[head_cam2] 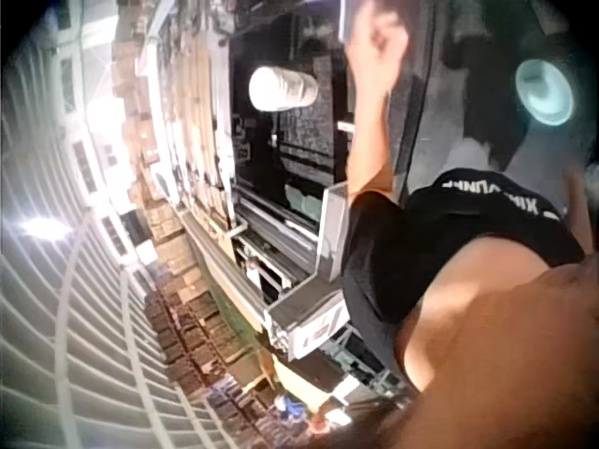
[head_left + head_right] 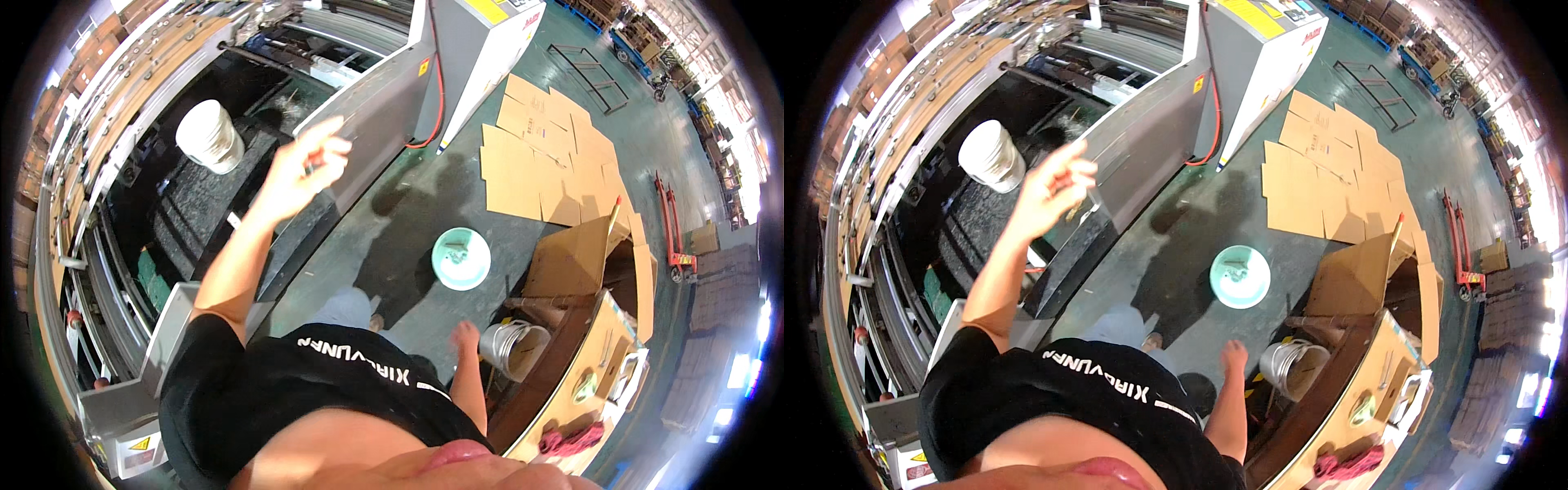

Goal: The person assembles flat cardboard sheets into boxes by folding the flaps and securing them with tape. The person repeatedly picks up sheets, folds the sides, and applies tape to the seams before moving to the next sheet.

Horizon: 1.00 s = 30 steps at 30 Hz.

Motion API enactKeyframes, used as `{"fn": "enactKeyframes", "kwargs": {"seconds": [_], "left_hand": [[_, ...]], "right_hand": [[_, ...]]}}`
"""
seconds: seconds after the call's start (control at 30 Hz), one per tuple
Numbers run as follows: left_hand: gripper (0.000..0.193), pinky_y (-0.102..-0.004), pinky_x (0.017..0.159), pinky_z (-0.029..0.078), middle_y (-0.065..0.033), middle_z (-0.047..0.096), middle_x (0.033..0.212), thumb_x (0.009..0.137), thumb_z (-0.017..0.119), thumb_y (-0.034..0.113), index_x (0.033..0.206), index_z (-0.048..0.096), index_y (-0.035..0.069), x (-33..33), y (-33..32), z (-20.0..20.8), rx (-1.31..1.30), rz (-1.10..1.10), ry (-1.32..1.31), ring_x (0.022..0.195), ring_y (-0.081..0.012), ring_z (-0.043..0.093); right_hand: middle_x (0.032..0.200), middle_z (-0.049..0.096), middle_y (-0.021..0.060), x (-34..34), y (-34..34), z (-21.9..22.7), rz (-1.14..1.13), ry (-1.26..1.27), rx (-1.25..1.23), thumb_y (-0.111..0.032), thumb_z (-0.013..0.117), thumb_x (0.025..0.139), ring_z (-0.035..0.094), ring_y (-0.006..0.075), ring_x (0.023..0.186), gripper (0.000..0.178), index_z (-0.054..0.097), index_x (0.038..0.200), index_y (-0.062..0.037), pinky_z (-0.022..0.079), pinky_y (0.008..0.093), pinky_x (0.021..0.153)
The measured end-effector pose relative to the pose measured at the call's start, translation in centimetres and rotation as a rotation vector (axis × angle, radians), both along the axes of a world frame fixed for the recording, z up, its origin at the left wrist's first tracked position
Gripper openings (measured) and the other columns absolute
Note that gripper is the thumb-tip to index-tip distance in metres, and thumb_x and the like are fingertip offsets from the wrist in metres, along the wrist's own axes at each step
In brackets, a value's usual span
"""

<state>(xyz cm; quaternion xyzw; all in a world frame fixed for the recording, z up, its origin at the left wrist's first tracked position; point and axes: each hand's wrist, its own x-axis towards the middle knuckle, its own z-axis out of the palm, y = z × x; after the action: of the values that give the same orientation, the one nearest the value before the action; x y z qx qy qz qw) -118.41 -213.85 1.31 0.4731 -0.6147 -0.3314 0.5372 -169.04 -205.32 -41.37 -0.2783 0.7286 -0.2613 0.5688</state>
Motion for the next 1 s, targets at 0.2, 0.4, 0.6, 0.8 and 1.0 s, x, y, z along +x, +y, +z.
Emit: {"fn": "enactKeyframes", "kwargs": {"seconds": [0.2, 0.4, 0.6, 0.8, 1.0], "left_hand": [[0.06, -0.0322, 0.084, 0.052, -0.0116, 0.065, 0.107, 0.08, 0.067, 0.002, 0.136, 0.048, 0.009, -2.0, -21.0, -9.4, 0.254, -0.007, -0.342, 0.091, -0.0187, 0.065], [0.071, -0.0395, 0.099, 0.042, -0.0166, 0.057, 0.126, 0.078, 0.067, 0.003, 0.142, 0.038, 0.009, -5.7, -49.2, -10.5, 0.021, 0.247, -0.466, 0.114, -0.0298, 0.056], [0.091, -0.0474, 0.113, 0.021, -0.0275, 0.021, 0.149, 0.079, 0.07, 0.023, 0.146, 0.016, -0.005, -12.4, -73.5, -7.6, -0.221, 0.598, -0.413, 0.137, -0.0425, 0.024], [0.095, -0.0495, 0.115, 0.003, -0.0266, 0.005, 0.154, 0.081, 0.067, 0.021, 0.148, 0.004, -0.004, -16.5, -86.8, -10.4, -0.073, 0.917, -0.38, 0.143, -0.043, 0.001], [0.072, -0.0396, 0.115, 0.012, -0.0171, 0.018, 0.155, 0.085, 0.049, 0.0, 0.149, 0.016, 0.0, -18.1, -89.5, -10.7, -0.069, 1.263, -0.295, 0.143, -0.0305, 0.018]], "right_hand": [[0.106, 0.064, 0.0126, 2.0, -32.5, 7.5, 0.098, -0.073, -0.161, -0.015, 0.059, 0.089, 0.065, 0.0207, 0.079, 0.051, 0.046, 0.135, 0.0014, 0.054, 0.0304, 0.067], [0.093, 0.066, 0.0095, 3.7, -61.3, 7.7, 0.026, -0.047, -0.308, -0.01, 0.065, 0.085, 0.064, 0.0154, 0.07, 0.047, 0.052, 0.128, 0.0039, 0.053, 0.0269, 0.061], [0.097, 0.065, 0.0114, 5.5, -84.8, 16.5, 0.149, -0.202, -0.499, -0.008, 0.059, 0.089, 0.064, 0.0157, 0.081, 0.039, 0.052, 0.125, 0.0056, 0.052, 0.0273, 0.069], [0.089, 0.063, 0.0068, 6.6, -116.5, 25.4, 0.223, -0.31, -0.915, 0.001, 0.053, 0.088, 0.059, 0.0121, 0.074, 0.034, 0.052, 0.121, 0.0074, 0.047, 0.0237, 0.064], [0.093, 0.066, 0.0115, 10.2, -147.7, 32.3, 0.179, -0.273, -1.275, -0.003, 0.051, 0.09, 0.061, 0.0142, 0.08, 0.032, 0.055, 0.119, 0.0067, 0.049, 0.0257, 0.077]]}}
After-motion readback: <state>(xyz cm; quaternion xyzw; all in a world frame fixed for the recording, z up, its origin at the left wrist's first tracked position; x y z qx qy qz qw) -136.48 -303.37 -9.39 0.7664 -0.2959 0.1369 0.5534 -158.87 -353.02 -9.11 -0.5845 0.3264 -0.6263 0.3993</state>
